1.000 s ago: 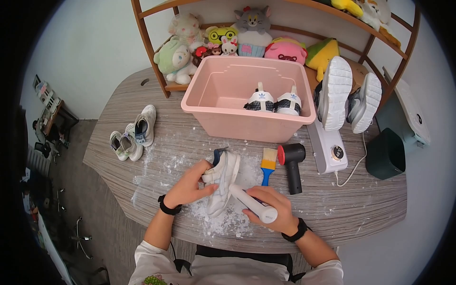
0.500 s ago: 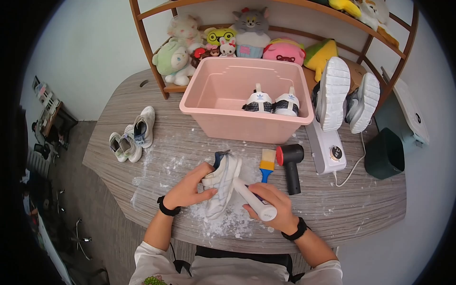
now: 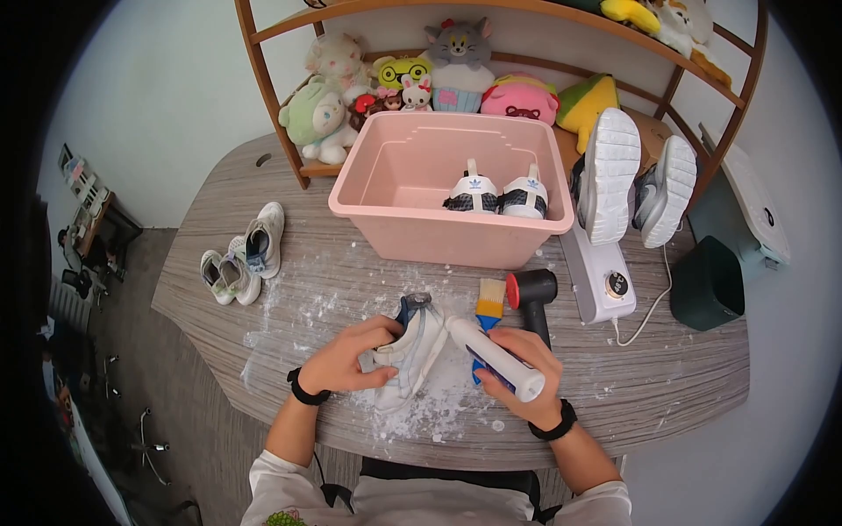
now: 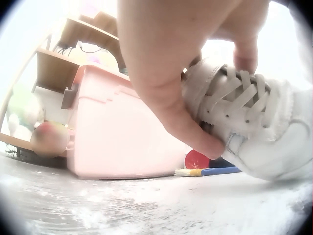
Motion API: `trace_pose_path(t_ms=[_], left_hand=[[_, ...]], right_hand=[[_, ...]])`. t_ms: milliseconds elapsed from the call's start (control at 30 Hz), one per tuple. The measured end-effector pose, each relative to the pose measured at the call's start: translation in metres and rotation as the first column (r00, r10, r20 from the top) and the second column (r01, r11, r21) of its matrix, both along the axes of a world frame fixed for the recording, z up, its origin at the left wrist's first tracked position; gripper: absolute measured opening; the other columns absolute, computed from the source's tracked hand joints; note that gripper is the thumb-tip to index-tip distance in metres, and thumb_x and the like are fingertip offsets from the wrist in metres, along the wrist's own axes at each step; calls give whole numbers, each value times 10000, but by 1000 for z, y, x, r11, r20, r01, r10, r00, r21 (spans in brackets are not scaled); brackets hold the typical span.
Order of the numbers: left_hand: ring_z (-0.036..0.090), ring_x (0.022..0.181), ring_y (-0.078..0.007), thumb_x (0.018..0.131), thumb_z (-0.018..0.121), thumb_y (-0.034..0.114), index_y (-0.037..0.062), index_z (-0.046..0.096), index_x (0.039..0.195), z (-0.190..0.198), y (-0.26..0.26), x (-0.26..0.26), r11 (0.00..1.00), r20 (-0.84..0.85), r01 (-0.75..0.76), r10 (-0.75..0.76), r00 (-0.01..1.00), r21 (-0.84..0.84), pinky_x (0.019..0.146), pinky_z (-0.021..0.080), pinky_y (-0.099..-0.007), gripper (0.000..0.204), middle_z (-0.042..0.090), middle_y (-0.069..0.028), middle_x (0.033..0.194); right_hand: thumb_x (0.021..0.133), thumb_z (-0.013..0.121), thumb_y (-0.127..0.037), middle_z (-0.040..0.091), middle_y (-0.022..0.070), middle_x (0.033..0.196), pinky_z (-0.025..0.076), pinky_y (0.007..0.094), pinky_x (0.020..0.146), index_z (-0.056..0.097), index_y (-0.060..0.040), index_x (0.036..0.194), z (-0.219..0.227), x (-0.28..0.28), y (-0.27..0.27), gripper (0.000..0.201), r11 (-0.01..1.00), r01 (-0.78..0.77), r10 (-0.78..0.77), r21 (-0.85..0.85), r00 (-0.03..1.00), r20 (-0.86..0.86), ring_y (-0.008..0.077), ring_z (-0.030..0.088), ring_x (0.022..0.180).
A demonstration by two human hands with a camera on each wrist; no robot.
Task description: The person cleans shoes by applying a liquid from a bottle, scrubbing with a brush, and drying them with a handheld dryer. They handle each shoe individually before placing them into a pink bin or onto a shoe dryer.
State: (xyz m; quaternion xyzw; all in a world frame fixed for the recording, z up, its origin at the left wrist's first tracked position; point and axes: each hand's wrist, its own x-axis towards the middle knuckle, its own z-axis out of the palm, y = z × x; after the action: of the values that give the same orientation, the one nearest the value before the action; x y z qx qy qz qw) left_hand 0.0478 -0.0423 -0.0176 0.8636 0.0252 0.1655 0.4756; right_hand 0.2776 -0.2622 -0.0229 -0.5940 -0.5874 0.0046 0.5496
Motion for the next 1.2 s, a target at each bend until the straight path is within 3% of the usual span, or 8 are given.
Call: trace_pose_path(t_ms=[233,333,400,467,567,833,1200], left_hand=[[633,981,-371,780,785,107,4,595,940,7,-4,-3,991,72,-30,20,997,132,831,539,-398,269,631,-163,1179],[630,983,-380,752,764,101,19,566,890,12,-3,-6,965,156,-88,50,987,249,804,542,-415,254,624,-147,1172],[633,991,-380,728,762,93,24,559,865,14,-2,-6,936,212,-128,60,975,328,800,543,-420,254,623,-145,1163],[645,1074,-404,677,746,56,27,546,831,16,-2,-8,893,192,-213,147,970,396,851,554,-451,255,616,-147,1133],[633,1174,-434,645,716,9,28,533,817,8,4,-3,847,299,-264,131,945,462,917,557,-484,252,610,-149,1112],[558,1308,-438,636,703,-44,36,521,787,5,2,6,759,261,-272,139,955,592,995,533,-522,250,626,-117,1120],[501,1352,-400,686,710,-4,45,585,789,2,-7,12,689,195,-208,99,976,695,1060,484,-527,170,608,-74,1174]], right_hand=[[723,888,-56,715,182,1162,558,378,927,696,29,1184,-1,6,-4,507,999,0,6,52,993,-117,302,700,1044],[742,861,-46,715,181,1148,545,392,929,693,40,1169,1,14,-4,467,993,98,-93,63,993,-76,312,693,1031],[761,836,-37,713,179,1135,542,391,921,686,43,1164,5,22,-1,438,949,308,-306,72,951,-38,313,692,1018],[762,823,-14,699,190,1136,539,381,919,676,35,1188,10,34,-2,454,906,423,-423,17,906,-38,308,689,1023],[766,805,33,678,186,1210,530,393,953,676,-4,1218,16,52,0,472,850,526,-524,30,837,156,347,680,1080],[717,738,126,661,198,1332,525,419,1008,681,-26,1237,7,88,-13,545,856,422,-367,-299,903,223,410,650,1194],[729,623,188,625,210,1405,519,423,1043,684,-14,1248,8,91,-20,559,819,336,-221,-466,933,284,414,618,1263]])
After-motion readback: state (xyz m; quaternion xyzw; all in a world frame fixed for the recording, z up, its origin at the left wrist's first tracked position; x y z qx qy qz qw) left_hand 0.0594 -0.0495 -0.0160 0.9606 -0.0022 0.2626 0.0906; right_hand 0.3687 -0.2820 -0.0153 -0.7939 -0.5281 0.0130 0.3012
